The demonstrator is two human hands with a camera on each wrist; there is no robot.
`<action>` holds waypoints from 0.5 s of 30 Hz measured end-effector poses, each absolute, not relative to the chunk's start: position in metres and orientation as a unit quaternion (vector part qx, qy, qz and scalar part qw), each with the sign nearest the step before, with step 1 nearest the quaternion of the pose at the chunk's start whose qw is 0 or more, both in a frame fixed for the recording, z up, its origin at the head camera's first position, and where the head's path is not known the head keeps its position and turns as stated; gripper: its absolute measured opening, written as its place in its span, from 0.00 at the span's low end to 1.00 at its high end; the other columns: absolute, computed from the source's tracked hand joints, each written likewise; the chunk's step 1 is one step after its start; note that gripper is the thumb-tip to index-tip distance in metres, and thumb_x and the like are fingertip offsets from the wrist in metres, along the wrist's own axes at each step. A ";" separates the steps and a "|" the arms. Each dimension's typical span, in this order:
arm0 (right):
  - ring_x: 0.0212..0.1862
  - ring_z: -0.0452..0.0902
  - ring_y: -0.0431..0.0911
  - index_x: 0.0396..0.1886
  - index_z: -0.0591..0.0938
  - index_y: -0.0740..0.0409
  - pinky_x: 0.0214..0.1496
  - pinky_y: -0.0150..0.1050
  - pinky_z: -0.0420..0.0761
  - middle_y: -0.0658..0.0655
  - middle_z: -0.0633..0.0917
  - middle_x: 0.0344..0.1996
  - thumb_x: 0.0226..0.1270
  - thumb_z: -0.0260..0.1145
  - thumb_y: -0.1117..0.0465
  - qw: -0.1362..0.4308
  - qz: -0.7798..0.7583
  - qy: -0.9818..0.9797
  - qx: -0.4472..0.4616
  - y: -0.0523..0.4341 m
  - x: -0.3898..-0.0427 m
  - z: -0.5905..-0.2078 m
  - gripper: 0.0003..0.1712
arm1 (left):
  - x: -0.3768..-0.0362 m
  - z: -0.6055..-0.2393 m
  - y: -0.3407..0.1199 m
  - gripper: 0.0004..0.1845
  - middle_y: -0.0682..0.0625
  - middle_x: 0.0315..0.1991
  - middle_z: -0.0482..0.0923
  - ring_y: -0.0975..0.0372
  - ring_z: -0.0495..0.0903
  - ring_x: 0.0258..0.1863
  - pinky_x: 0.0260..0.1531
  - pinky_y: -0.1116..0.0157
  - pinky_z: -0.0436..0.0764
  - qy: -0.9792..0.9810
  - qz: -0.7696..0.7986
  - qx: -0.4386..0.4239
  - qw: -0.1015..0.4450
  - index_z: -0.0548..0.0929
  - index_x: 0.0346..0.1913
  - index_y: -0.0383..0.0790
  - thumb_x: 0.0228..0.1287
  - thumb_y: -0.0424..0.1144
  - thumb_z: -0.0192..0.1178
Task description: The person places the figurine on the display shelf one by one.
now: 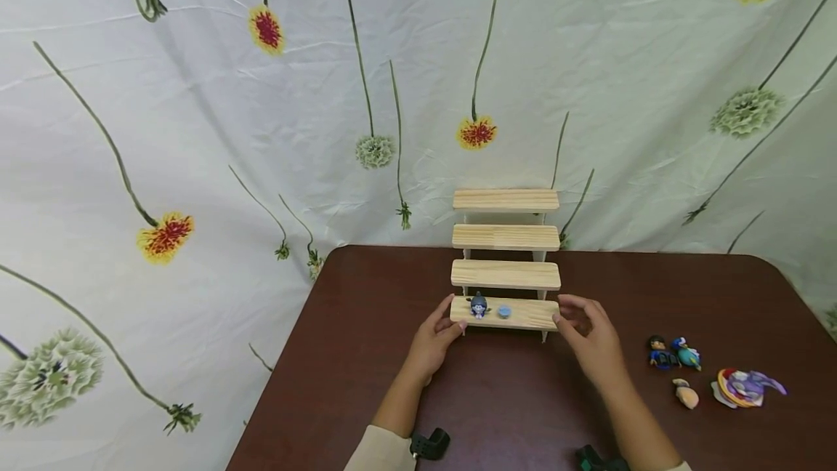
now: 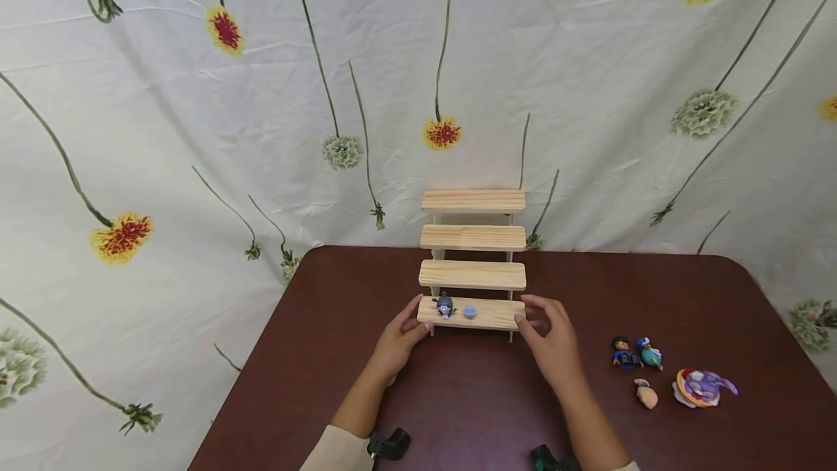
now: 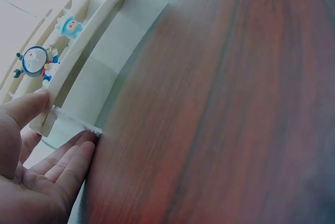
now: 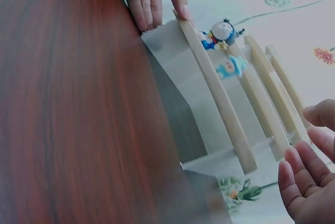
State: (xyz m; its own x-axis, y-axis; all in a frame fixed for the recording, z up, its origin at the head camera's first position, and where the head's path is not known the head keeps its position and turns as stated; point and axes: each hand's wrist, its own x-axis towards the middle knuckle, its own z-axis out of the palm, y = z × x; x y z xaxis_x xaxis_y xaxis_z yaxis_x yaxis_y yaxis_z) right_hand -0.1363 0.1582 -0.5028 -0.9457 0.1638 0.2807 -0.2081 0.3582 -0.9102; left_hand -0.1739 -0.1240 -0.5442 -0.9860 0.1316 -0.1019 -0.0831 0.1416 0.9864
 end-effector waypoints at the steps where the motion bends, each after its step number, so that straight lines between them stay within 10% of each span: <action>1: 0.48 0.78 0.33 0.59 0.81 0.60 0.48 0.18 0.73 0.58 0.79 0.51 0.70 0.69 0.63 0.166 0.568 -0.806 0.010 0.160 -0.136 -0.503 0.20 | -0.174 -0.544 -0.124 0.37 0.37 0.57 0.84 0.54 0.84 0.55 0.59 0.54 0.78 0.751 0.655 0.016 0.081 0.63 0.79 0.54 0.71 0.45 0.64; 15: 0.48 0.74 0.23 0.63 0.78 0.59 0.49 0.15 0.71 0.52 0.77 0.53 0.73 0.66 0.57 0.162 0.530 -0.832 -0.028 0.186 -0.125 -0.504 0.22 | -0.175 -0.546 -0.126 0.36 0.39 0.57 0.83 0.56 0.83 0.54 0.58 0.56 0.78 0.749 0.655 0.018 0.092 0.63 0.78 0.59 0.70 0.48 0.65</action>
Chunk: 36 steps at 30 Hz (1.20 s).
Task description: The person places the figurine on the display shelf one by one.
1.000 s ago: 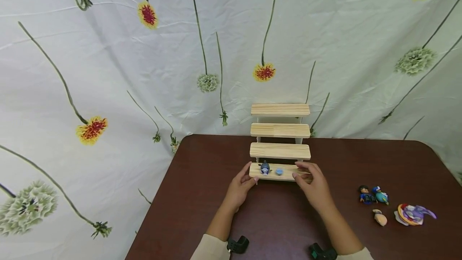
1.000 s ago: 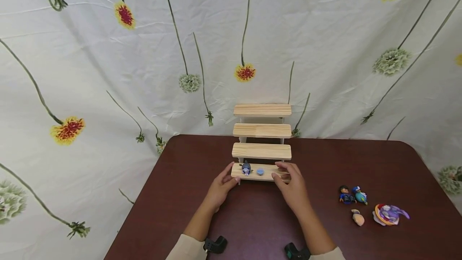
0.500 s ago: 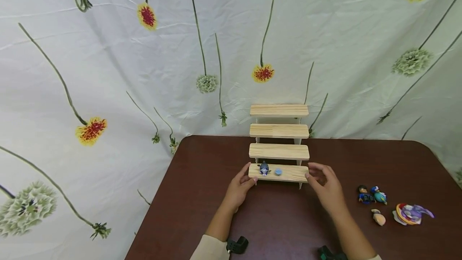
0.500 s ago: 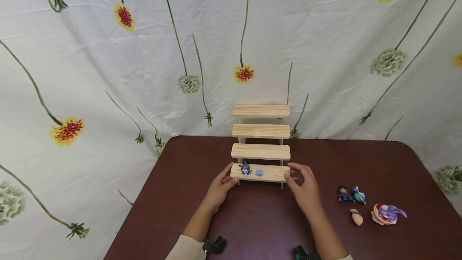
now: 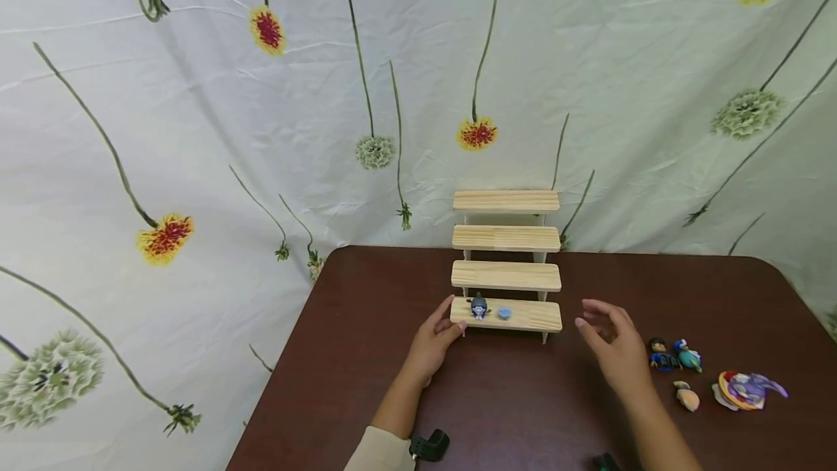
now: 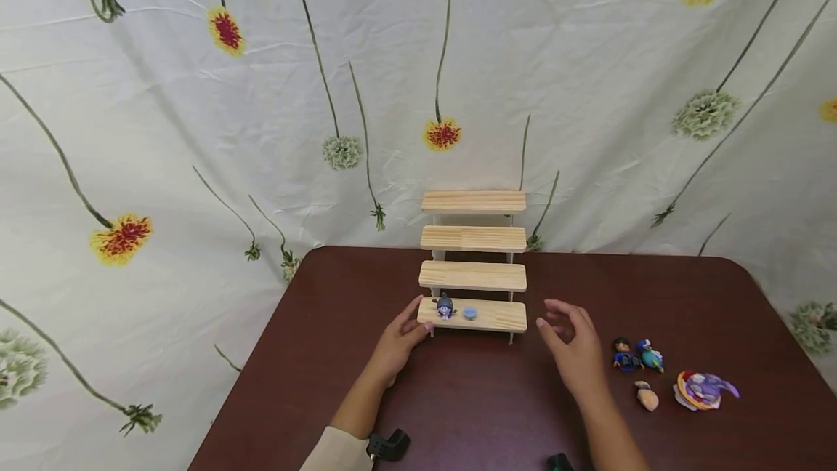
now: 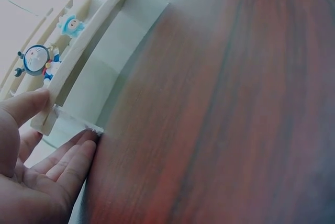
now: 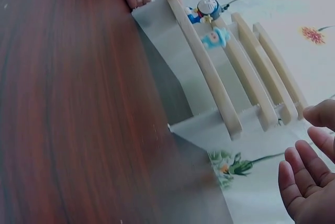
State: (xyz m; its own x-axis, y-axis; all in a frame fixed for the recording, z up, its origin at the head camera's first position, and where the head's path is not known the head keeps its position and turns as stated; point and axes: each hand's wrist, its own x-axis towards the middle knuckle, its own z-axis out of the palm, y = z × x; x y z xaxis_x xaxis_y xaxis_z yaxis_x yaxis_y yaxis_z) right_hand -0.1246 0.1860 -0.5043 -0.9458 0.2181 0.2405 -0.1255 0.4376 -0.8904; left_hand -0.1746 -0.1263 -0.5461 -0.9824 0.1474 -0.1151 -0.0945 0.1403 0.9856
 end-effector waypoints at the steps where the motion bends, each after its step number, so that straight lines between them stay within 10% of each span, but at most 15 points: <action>1: 0.48 0.74 0.23 0.63 0.78 0.59 0.49 0.15 0.71 0.52 0.76 0.53 0.74 0.66 0.57 0.162 0.529 -0.833 -0.028 0.188 -0.123 -0.504 0.22 | -0.175 -0.547 -0.126 0.36 0.38 0.58 0.83 0.56 0.83 0.55 0.59 0.55 0.78 0.748 0.657 0.020 0.092 0.63 0.78 0.59 0.70 0.48 0.64; 36: 0.47 0.73 0.20 0.61 0.78 0.66 0.47 0.14 0.71 0.30 0.75 0.46 0.71 0.67 0.63 0.198 0.507 -0.836 -0.068 0.236 -0.096 -0.506 0.22 | -0.177 -0.551 -0.127 0.36 0.39 0.57 0.83 0.54 0.83 0.56 0.61 0.54 0.76 0.740 0.665 0.026 0.098 0.62 0.78 0.58 0.72 0.48 0.63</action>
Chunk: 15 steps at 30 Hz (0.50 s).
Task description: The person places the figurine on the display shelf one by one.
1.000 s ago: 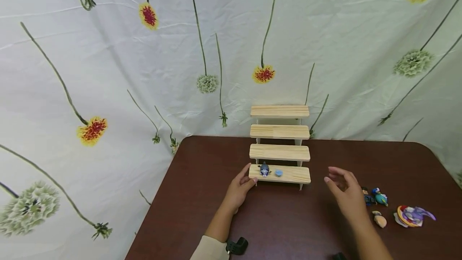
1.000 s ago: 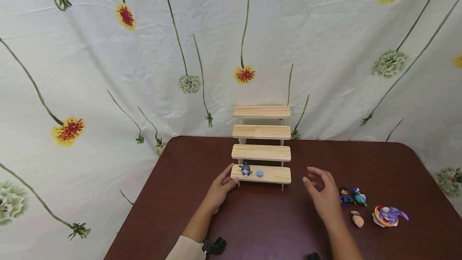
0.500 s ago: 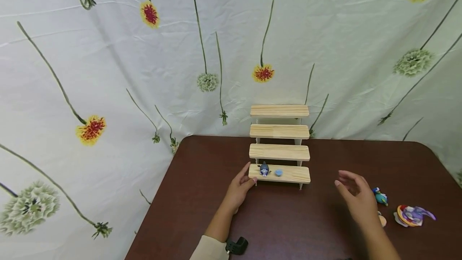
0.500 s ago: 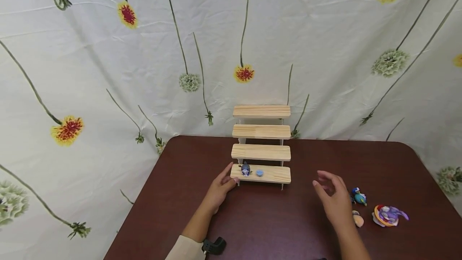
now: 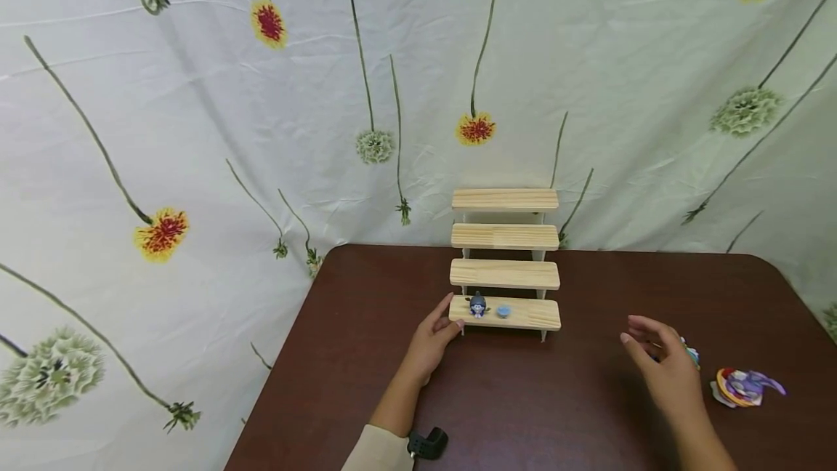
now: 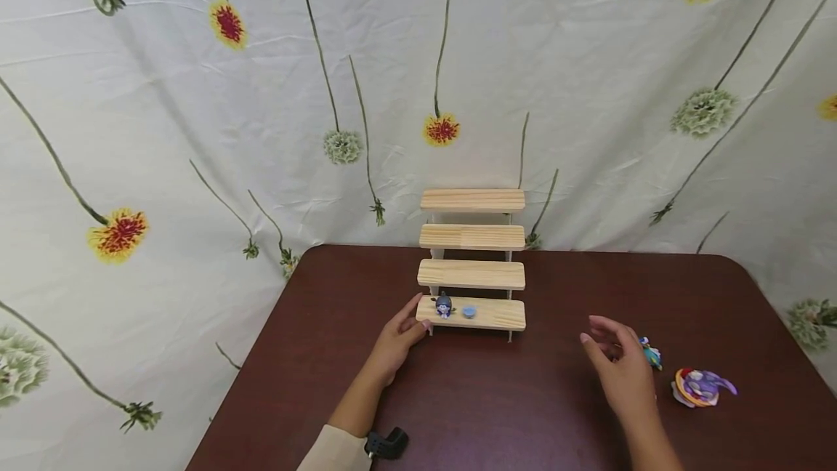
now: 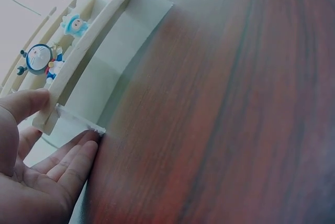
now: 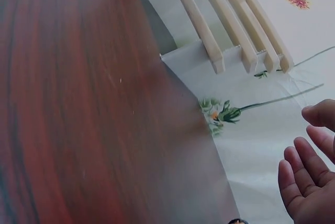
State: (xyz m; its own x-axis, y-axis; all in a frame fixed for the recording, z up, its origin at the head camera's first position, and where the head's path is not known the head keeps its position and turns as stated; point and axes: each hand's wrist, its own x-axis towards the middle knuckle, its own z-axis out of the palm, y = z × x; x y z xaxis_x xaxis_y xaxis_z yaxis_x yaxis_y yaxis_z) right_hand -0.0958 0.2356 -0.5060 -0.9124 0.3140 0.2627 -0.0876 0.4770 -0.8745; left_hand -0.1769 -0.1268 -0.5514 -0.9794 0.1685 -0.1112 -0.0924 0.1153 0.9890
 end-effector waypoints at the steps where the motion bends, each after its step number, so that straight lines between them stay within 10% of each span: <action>1: 0.47 0.73 0.20 0.61 0.78 0.66 0.47 0.13 0.71 0.30 0.75 0.46 0.71 0.67 0.62 0.197 0.504 -0.838 -0.069 0.237 -0.095 -0.506 0.22 | -0.177 -0.551 -0.127 0.36 0.39 0.57 0.83 0.55 0.83 0.55 0.61 0.53 0.76 0.741 0.664 0.026 0.098 0.62 0.79 0.58 0.72 0.49 0.63; 15: 0.44 0.75 0.20 0.59 0.79 0.69 0.45 0.14 0.72 0.29 0.77 0.45 0.70 0.69 0.65 0.208 0.502 -0.835 -0.084 0.259 -0.077 -0.516 0.21 | -0.176 -0.550 -0.127 0.35 0.38 0.56 0.84 0.55 0.83 0.55 0.59 0.56 0.77 0.744 0.661 0.030 0.094 0.62 0.79 0.57 0.72 0.46 0.62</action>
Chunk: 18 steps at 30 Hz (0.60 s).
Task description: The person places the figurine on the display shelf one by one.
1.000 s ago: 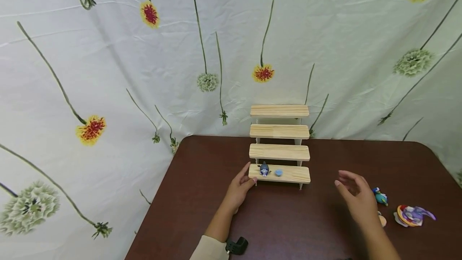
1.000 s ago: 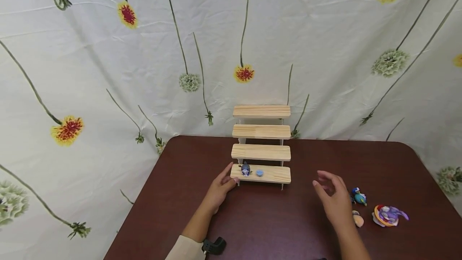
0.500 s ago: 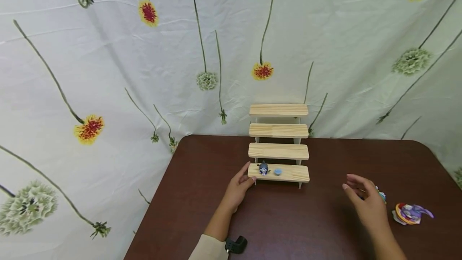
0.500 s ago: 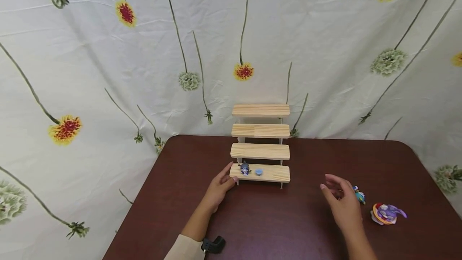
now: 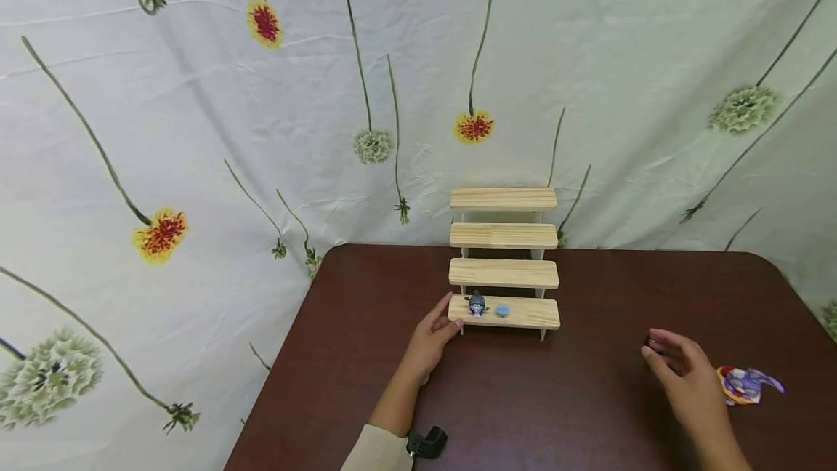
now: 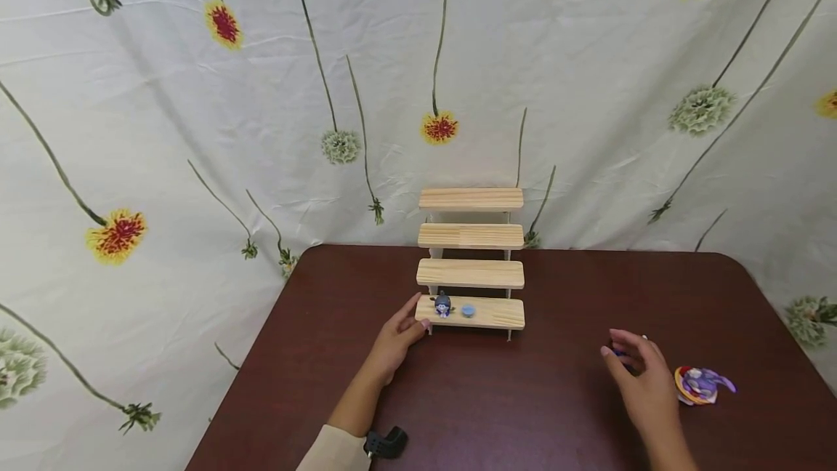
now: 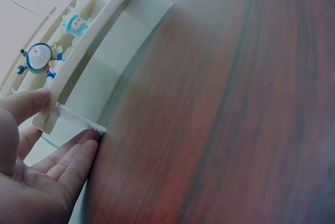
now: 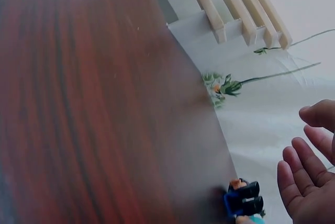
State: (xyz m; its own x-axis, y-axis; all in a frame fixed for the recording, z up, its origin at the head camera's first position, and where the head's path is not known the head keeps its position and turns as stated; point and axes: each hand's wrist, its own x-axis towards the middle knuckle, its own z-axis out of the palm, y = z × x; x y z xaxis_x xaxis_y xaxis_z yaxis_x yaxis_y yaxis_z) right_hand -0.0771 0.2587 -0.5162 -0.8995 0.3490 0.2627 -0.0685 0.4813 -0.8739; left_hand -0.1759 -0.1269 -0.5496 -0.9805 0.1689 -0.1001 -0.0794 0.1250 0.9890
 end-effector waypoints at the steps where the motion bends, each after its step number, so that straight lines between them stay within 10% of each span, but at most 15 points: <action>1: 0.44 0.74 0.19 0.60 0.78 0.69 0.45 0.14 0.72 0.29 0.77 0.45 0.70 0.68 0.64 0.203 0.499 -0.838 -0.085 0.260 -0.076 -0.516 0.22 | -0.176 -0.550 -0.127 0.35 0.38 0.57 0.84 0.55 0.83 0.54 0.59 0.56 0.77 0.744 0.661 0.030 0.094 0.62 0.79 0.56 0.72 0.46 0.62; 9: 0.42 0.68 0.15 0.61 0.79 0.65 0.38 0.17 0.75 0.26 0.70 0.45 0.72 0.68 0.57 0.163 0.445 -0.873 -0.117 0.274 -0.063 -0.519 0.24 | -0.176 -0.548 -0.127 0.36 0.38 0.57 0.83 0.54 0.83 0.55 0.60 0.55 0.76 0.739 0.667 0.029 0.093 0.62 0.79 0.56 0.72 0.46 0.63; 18: 0.40 0.58 0.09 0.61 0.78 0.68 0.36 0.14 0.69 0.70 0.77 0.55 0.73 0.66 0.57 0.118 0.401 -0.902 -0.106 0.291 -0.056 -0.524 0.24 | -0.177 -0.549 -0.127 0.35 0.36 0.58 0.83 0.52 0.83 0.57 0.61 0.55 0.76 0.734 0.672 0.035 0.095 0.63 0.78 0.56 0.72 0.46 0.63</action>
